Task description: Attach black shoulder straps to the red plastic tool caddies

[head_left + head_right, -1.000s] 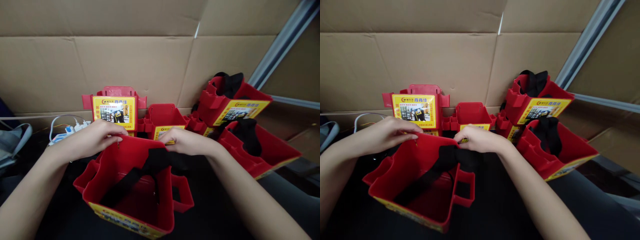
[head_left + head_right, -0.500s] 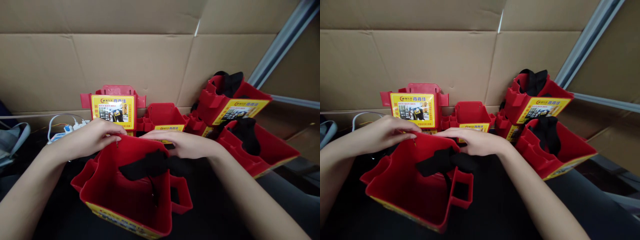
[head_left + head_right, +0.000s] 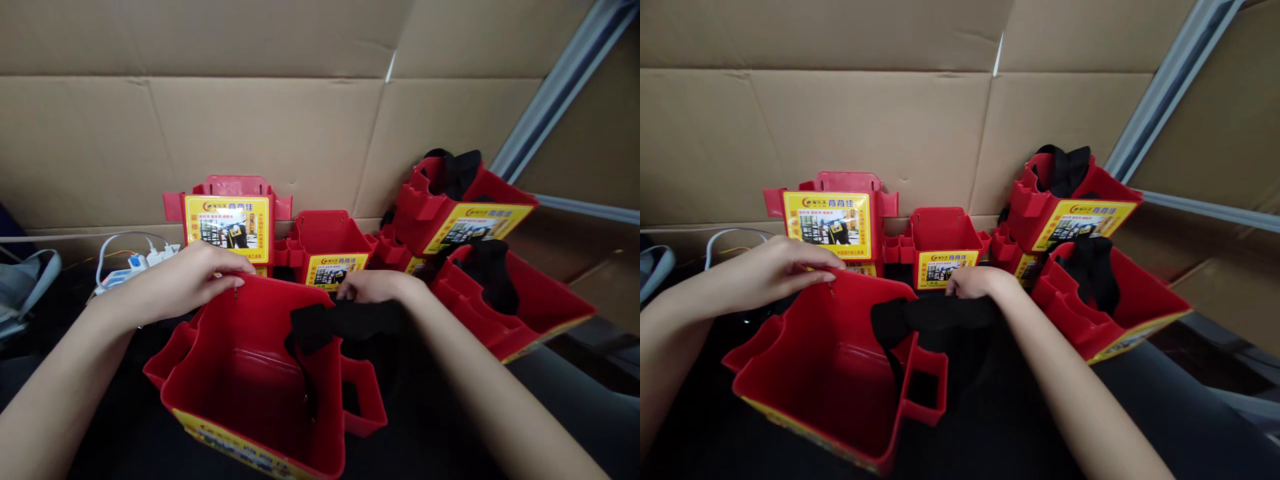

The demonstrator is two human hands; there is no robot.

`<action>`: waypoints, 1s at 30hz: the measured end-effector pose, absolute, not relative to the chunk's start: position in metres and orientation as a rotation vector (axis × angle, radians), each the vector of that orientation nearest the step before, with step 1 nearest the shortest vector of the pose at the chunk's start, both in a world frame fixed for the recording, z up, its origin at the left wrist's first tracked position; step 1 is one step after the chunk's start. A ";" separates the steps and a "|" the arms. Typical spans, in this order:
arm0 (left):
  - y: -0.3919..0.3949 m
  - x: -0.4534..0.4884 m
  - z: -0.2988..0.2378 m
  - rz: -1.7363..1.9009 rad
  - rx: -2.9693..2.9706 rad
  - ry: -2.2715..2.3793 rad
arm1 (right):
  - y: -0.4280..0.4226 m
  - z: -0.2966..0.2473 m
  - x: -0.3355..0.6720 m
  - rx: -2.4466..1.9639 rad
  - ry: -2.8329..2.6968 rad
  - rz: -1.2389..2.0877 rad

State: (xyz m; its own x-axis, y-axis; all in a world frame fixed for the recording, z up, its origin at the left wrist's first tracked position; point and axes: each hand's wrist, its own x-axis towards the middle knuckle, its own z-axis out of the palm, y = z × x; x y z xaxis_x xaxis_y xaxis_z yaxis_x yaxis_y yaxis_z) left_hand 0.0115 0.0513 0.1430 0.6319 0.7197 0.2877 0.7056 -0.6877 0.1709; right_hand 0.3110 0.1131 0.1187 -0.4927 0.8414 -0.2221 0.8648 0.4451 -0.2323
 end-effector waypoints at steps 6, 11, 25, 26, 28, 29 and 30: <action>0.052 0.013 0.143 0.529 2.802 1.219 | 0.061 0.163 0.313 1.196 2.995 -0.890; 0.053 0.011 0.144 0.545 2.807 1.215 | 0.021 0.160 0.302 1.349 3.090 -0.047; 0.047 0.020 0.142 0.537 2.862 1.288 | 0.045 0.157 0.298 0.808 3.283 0.246; 0.048 0.019 0.142 0.549 2.872 1.284 | 0.044 0.155 0.296 0.806 3.268 0.243; 0.049 0.019 0.141 0.565 2.894 1.278 | 0.044 0.153 0.293 0.839 3.259 0.267; 0.049 0.018 0.141 0.565 2.900 1.280 | 0.044 0.151 0.292 0.860 3.256 0.295; 0.049 0.018 0.141 0.565 2.903 1.286 | 0.044 0.149 0.291 0.884 3.247 0.324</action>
